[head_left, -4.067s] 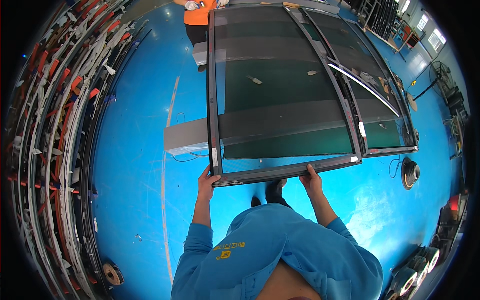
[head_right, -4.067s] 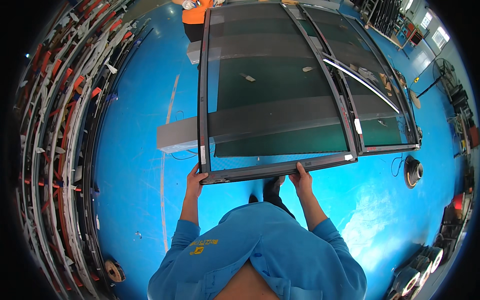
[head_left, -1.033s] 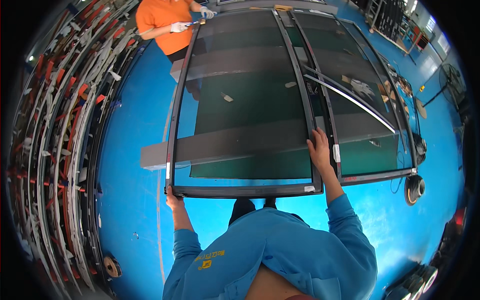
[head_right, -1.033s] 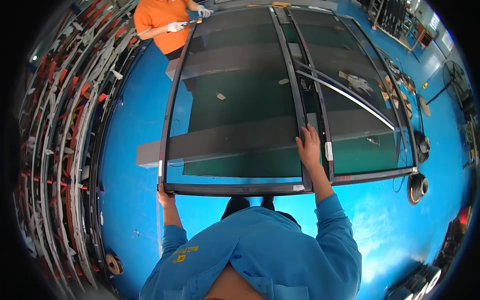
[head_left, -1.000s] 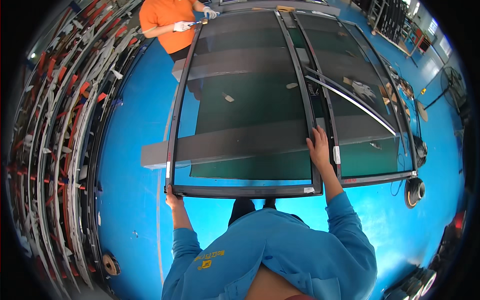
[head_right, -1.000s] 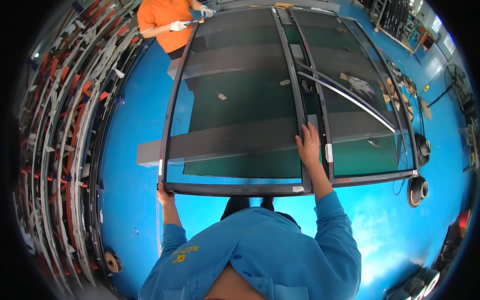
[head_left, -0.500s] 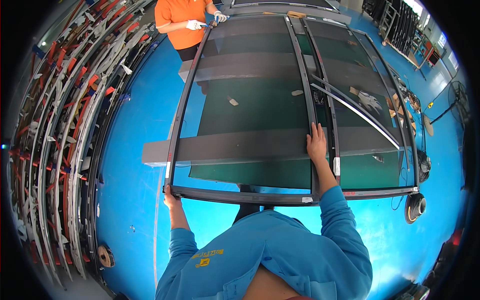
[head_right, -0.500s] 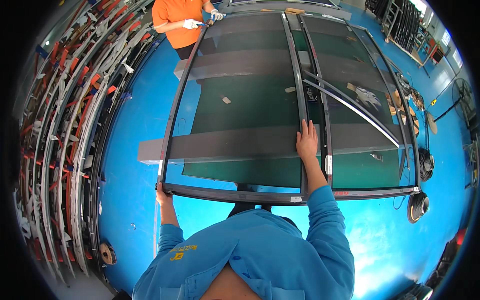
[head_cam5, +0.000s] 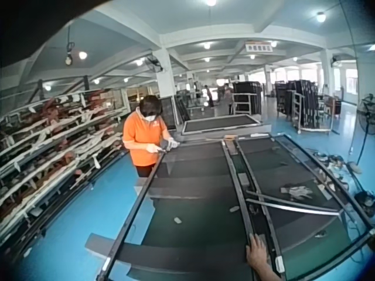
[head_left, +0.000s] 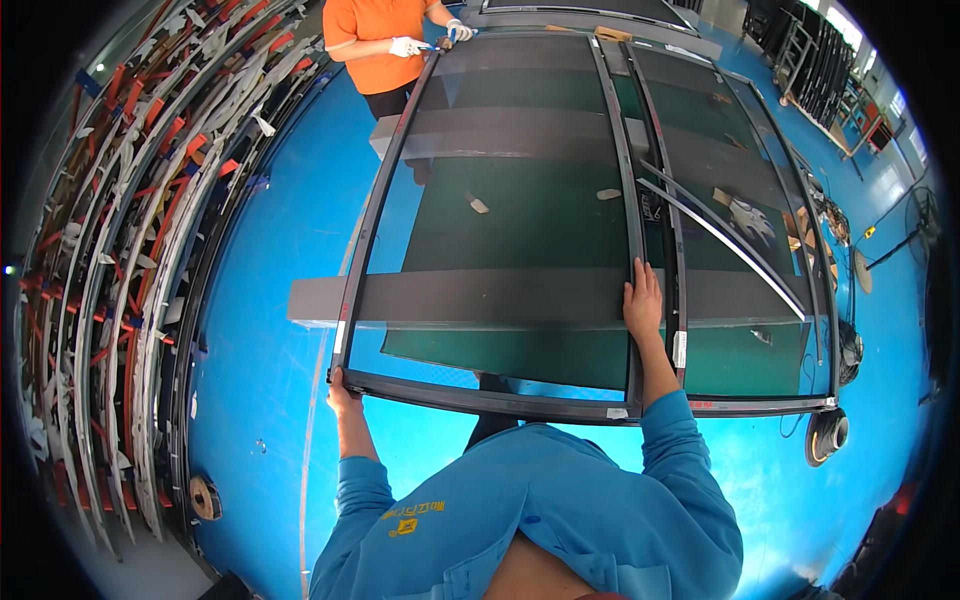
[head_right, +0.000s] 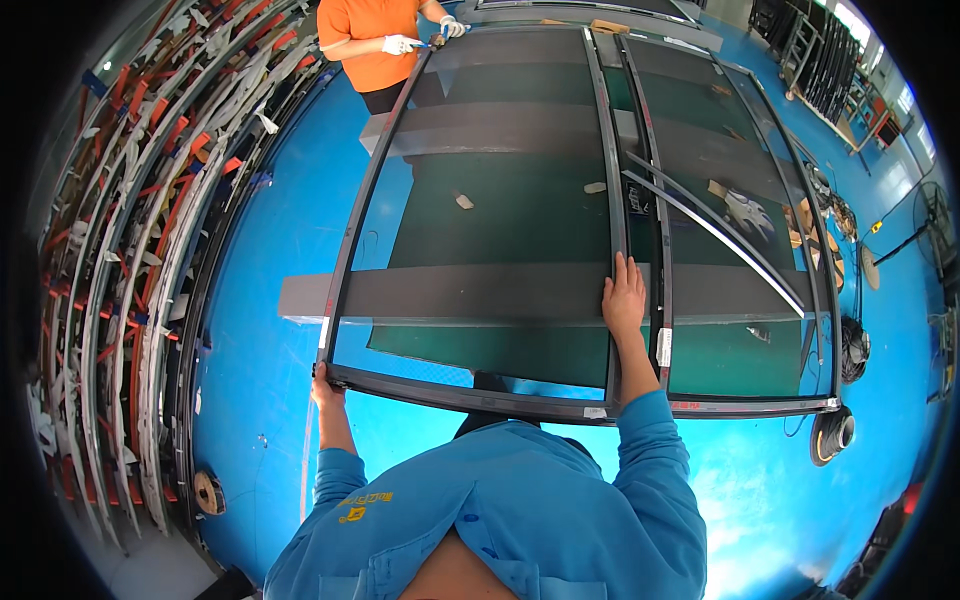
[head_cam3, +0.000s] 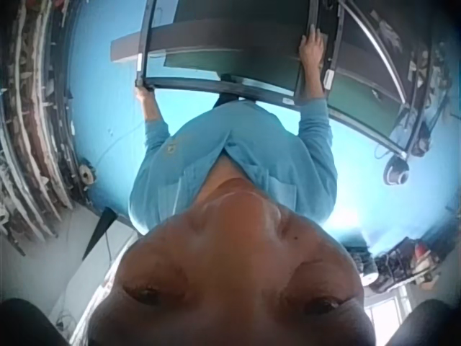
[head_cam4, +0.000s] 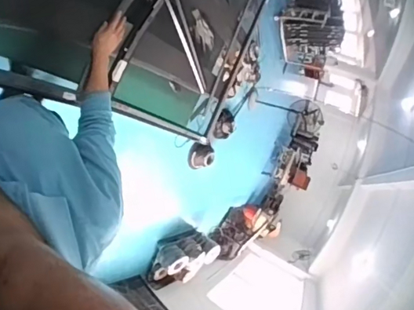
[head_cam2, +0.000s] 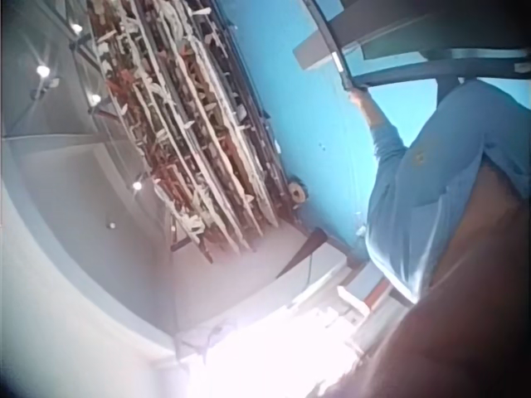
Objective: The person lifts and positions a window frame on the assembly table, then holds it steady by hand while a coworker hammers the frame corners.
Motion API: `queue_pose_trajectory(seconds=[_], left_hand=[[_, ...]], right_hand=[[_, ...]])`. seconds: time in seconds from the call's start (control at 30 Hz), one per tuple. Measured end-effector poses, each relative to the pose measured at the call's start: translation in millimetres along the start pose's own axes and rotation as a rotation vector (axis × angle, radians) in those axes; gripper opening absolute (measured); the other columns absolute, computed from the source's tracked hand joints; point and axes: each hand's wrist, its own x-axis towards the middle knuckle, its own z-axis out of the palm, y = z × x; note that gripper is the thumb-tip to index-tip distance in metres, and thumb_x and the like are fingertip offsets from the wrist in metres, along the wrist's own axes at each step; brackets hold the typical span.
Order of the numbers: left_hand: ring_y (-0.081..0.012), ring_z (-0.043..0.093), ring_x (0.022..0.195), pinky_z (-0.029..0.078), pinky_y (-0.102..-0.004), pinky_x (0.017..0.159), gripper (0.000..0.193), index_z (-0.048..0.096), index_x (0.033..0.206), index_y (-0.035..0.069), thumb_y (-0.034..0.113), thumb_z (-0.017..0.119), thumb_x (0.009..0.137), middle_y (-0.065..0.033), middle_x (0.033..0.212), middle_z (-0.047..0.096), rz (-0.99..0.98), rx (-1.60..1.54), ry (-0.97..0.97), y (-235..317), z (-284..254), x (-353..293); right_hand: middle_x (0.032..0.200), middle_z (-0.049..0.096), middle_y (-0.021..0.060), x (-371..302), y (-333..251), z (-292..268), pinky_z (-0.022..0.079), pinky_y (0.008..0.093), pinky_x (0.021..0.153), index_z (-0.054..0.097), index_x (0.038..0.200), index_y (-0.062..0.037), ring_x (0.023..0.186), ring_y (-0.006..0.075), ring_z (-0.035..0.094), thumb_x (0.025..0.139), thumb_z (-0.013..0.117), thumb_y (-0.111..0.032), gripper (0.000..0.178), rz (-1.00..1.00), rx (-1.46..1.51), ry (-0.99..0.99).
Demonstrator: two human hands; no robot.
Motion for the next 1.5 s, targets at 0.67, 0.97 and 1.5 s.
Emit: queue_pose_trajectory(seconds=[0.67,0.97,1.5], left_hand=[[-0.0220,0.059,0.062,0.050,-0.0316,0.050,0.026,0.056,0.090,-0.002,0.017,0.066,0.075,-0.0110,0.079,0.060,-0.044,0.060,0.007,5,-6,11],[-0.0216,0.059,0.061,0.050,-0.0312,0.050,0.025,0.057,0.090,0.000,0.018,0.066,0.075,-0.0097,0.079,0.061,-0.082,0.047,-0.003,4,-10,14],[-0.0212,0.059,0.063,0.052,-0.0305,0.053,0.028,0.057,0.089,-0.003,0.019,0.068,0.075,-0.0105,0.080,0.060,-0.053,0.027,-0.007,6,-7,7]], right_hand=[[0.130,0.039,0.0156,-12,-10,-8,0.031,0.0389,0.098,0.034,0.131,-0.0116,0.121,0.0312,0.036,0.084,0.045,-0.013,0.048,0.056,-0.028,-0.013],[0.133,0.037,0.0143,-14,-12,-10,0.028,0.0386,0.100,0.033,0.132,-0.0125,0.122,0.0313,0.035,0.085,0.045,-0.017,0.048,0.063,-0.041,-0.027],[0.132,0.037,0.0145,-14,-14,-12,0.029,0.0378,0.099,0.032,0.132,-0.0127,0.121,0.0302,0.036,0.086,0.045,-0.018,0.048,0.056,-0.076,-0.045]])
